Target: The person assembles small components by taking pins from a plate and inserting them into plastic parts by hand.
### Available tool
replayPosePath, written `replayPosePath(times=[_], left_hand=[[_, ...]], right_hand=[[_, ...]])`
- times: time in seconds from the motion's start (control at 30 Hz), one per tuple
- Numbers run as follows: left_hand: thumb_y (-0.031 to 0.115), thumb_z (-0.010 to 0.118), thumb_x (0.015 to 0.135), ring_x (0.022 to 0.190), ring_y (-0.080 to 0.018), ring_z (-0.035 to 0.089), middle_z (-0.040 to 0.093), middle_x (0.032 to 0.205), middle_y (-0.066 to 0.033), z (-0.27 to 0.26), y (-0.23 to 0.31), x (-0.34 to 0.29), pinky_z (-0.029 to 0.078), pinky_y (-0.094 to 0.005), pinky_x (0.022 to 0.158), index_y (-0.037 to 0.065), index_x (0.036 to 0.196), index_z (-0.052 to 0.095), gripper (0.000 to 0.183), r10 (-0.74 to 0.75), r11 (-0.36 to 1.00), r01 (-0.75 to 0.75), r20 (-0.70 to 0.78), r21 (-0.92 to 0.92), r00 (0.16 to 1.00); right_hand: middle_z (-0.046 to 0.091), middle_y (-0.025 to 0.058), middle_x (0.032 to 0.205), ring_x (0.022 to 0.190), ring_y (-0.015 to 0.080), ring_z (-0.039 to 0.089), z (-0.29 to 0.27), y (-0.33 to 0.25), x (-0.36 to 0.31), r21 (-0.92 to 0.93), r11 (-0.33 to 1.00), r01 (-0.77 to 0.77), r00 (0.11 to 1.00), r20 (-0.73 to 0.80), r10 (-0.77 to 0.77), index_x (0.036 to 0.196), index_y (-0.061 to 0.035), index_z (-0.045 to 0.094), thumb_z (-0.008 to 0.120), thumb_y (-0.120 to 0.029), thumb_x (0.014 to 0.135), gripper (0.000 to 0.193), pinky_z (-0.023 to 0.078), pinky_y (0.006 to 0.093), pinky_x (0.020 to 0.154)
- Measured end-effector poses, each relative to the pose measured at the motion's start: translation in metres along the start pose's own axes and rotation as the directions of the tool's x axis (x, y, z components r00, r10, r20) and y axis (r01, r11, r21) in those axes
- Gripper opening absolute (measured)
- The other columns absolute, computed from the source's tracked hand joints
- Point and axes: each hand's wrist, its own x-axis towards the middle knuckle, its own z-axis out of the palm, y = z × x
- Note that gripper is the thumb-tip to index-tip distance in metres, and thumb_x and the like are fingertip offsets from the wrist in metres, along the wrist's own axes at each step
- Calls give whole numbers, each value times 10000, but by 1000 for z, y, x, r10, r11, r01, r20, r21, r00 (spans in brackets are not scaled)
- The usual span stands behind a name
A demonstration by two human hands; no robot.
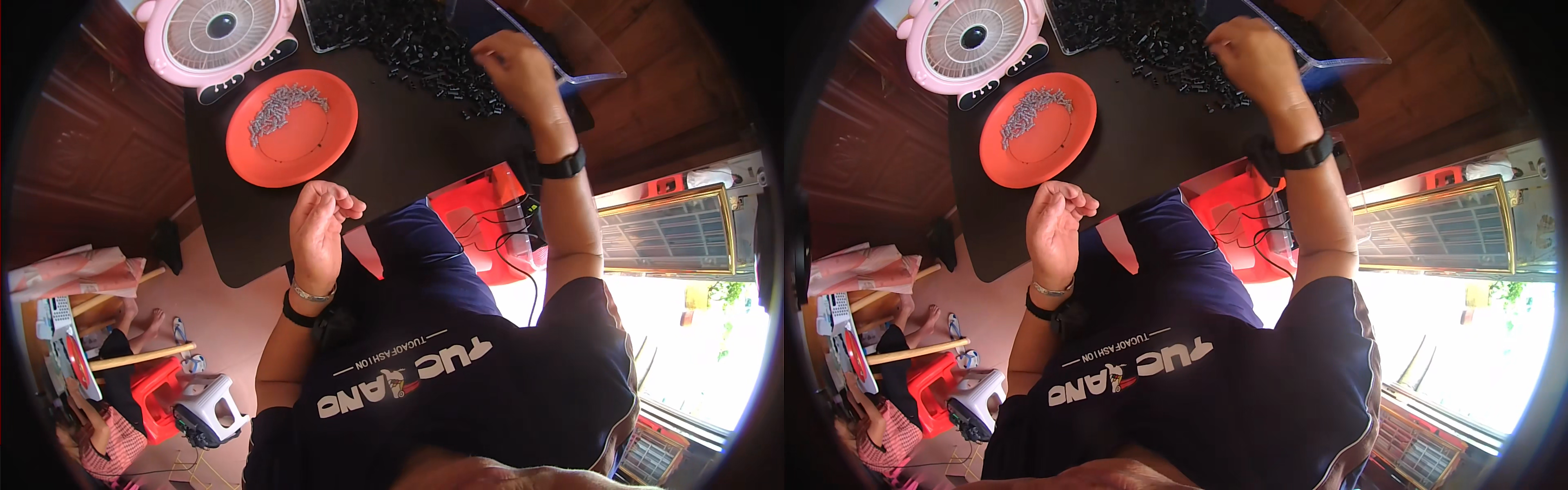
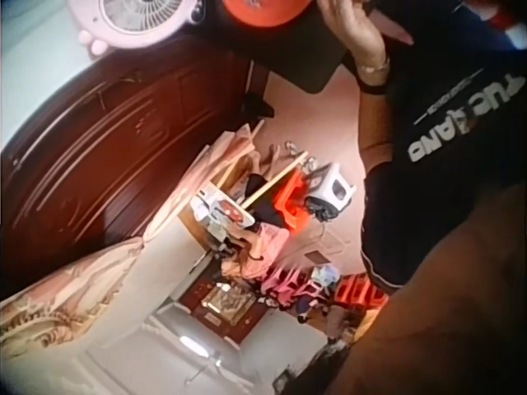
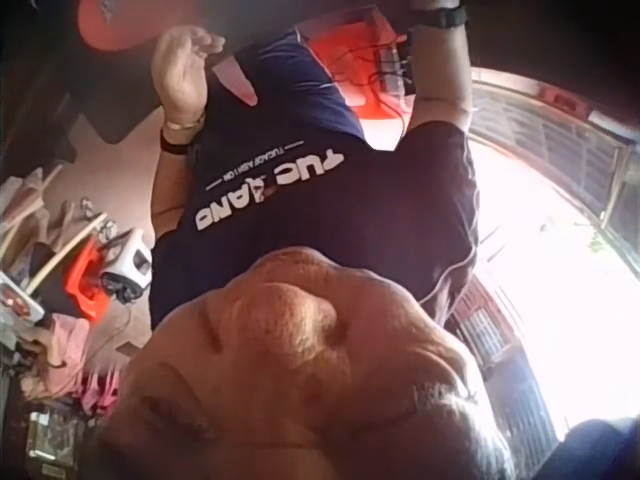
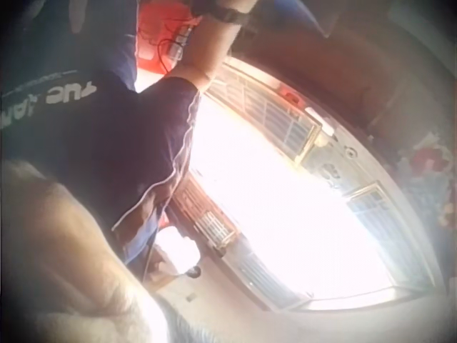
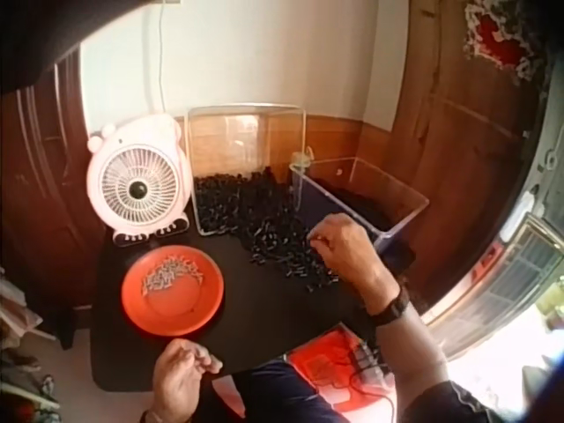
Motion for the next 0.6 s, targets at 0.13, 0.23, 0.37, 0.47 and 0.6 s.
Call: replayPosePath(times=[0.13, 0.23, 0.37, 0.47, 0.6], left_hand=[[171, 414, 969, 800, -169, 575, 550, 850, -65, 2, -1, 2, 444, -297, 755, 25, 915, 503, 179, -3, 1000, 4, 16, -9, 1000], [176, 417, 970, 797, -168, 574, 550, 849, -65, 2, -1, 1, 443, -295, 753, 26, 915, 503, 182, -2, 1000, 2, 15, -8, 1000], [179, 402, 960, 830, -187, 574, 545, 881, -79, -2, -4, 2, 446, -312, 759, 23, 939, 494, 183, 5, 1000, -7, 45, 27, 999], [178, 400, 962, 827, -186, 574, 546, 876, -77, -2, -5, 2, 445, -311, 760, 24, 934, 494, 183, 8, 1000, -9, 51, 20, 999], [183, 404, 965, 822, -185, 573, 546, 869, -76, -1, -4, 2, 444, -311, 761, 26, 928, 494, 185, -4, 1000, 3, 34, 27, 999]], right_hand=[[617, 49, 811, 848, 267, 588, 19, -14, -9, -68, 989, 132, 984, 128, -123, 809, -113, 665, 626, -120, 764, 60, 492, 375, 739], [602, 52, 825, 871, 272, 571, 31, -11, -14, -89, 985, 147, 958, 261, -120, 817, -95, 663, 629, -112, 754, 73, 482, 377, 761], [599, 68, 853, 886, 280, 566, 52, -5, -17, -45, 984, 174, 933, 326, -150, 831, -90, 657, 635, -133, 756, 89, 475, 384, 780], [596, 69, 869, 902, 278, 563, 60, -2, -16, -95, 978, 184, 912, 388, -134, 838, -105, 666, 633, -155, 764, 95, 481, 376, 788], [619, 60, 867, 873, 222, 592, 57, -7, -12, -45, 985, 168, 938, 313, -146, 918, -96, 674, 629, -142, 800, 135, 488, 340, 779]])
